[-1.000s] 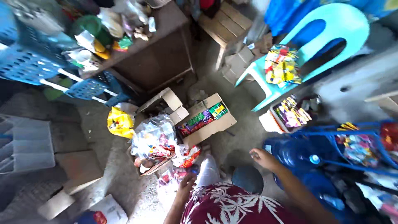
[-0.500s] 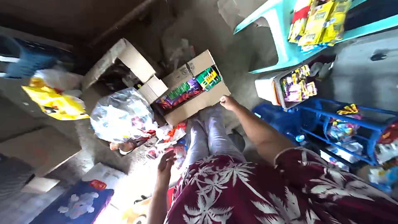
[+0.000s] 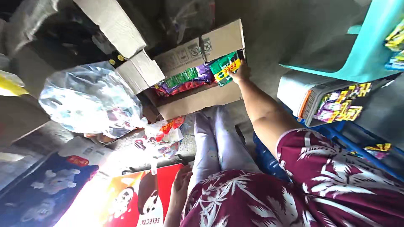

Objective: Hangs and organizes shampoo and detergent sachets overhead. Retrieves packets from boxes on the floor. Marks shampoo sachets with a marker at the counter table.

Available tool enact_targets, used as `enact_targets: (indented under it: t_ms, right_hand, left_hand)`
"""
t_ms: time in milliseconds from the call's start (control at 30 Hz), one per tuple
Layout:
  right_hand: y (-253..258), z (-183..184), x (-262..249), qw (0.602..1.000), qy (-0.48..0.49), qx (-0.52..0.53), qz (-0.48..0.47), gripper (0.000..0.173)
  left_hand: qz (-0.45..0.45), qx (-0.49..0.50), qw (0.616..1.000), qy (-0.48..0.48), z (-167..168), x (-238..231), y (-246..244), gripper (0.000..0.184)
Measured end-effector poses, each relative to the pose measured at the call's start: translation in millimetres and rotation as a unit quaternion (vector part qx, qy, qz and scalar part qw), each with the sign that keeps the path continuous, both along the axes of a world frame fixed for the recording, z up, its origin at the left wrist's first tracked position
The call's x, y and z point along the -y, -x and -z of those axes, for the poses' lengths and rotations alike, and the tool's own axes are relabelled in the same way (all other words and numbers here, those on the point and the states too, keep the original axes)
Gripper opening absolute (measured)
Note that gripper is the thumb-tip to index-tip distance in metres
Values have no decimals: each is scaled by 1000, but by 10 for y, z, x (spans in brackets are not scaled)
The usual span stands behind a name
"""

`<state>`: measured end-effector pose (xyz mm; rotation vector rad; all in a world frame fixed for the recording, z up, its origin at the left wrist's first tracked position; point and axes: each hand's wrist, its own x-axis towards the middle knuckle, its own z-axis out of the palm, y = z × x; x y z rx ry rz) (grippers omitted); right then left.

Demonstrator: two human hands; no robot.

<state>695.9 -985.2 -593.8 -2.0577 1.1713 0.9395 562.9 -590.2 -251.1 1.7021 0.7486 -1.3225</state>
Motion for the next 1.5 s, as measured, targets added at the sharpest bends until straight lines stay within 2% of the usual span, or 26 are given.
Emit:
enact_targets:
  t_ms: [67, 133, 233, 367, 433, 500, 567, 600, 667, 700, 767, 867, 900, 967, 1067, 1133, 1333, 1433, 1500]
  right_hand:
    - [-60, 19, 39, 999, -4, -44, 1, 101]
    - [-3, 40, 62, 996, -58, -59, 30, 96]
    - [283, -79, 7, 984, -130, 56, 111, 71]
    - [607, -786, -294, 970, -153, 124, 140, 58]
    - [693, -1269, -528, 962, -207, 119, 133, 54]
    - [721, -1748, -833, 937, -307, 100, 131, 44]
    - [728, -2058, -1098, 896, -427, 54, 110, 42]
    - [701, -2121, -1191, 871, -484, 37, 77, 42]
    - [560, -2047, -1334, 845, -532, 33, 31, 39]
    - [480, -1889, -1420, 852, -520, 35, 46, 43]
    - [261, -1366, -1607, 872, -472, 11, 129, 61]
    - [-71, -567, -1884, 884, -390, -8, 258, 51]
    - [-176, -369, -1986, 873, -364, -13, 324, 51]
    - [-421, -123, -2150, 827, -310, -10, 469, 50]
    - [-690, -69, -2333, 750, -267, 17, 604, 54]
    - [-798, -80, -2390, 724, -261, 26, 638, 55]
    - [-793, -40, -2337, 733, -298, 75, 607, 50]
    - [-606, -239, -2290, 734, -308, 94, 598, 47]
    - [-347, -398, -2212, 757, -310, 103, 566, 42]
  left_hand:
    - [-12, 11, 1000, -17, 35, 11, -65, 42]
    - [-22, 16, 999, -32, 40, 3, -125, 43]
    - [-24, 24, 999, -28, 114, 24, -214, 43]
    - [-17, 14, 1000, 18, 393, 159, -374, 42]
    - [-36, 19, 999, 14, 567, 265, -468, 44]
    - [-78, 41, 996, 15, 695, 321, -523, 60]
    - [-139, 55, 988, 47, 781, 287, -542, 78]
    - [-186, 66, 978, 66, 818, 250, -538, 77]
    - [-265, 80, 959, 66, 864, 130, -542, 66]
    - [-282, 94, 953, 58, 878, 38, -538, 64]
    - [-290, 120, 949, 29, 896, -133, -546, 61]
    - [-298, 140, 944, -18, 911, -307, -481, 58]
    - [-306, 140, 941, -37, 906, -346, -436, 58]
    - [-315, 138, 937, -68, 894, -397, -352, 57]
    - [-318, 134, 935, -77, 828, -489, -226, 58]
    - [-324, 129, 935, -67, 792, -541, -162, 60]
    - [-354, 123, 926, -51, 794, -587, 5, 53]
    - [-349, 118, 928, -55, 746, -548, 41, 55]
    - [-345, 116, 930, -51, 696, -530, 76, 57]
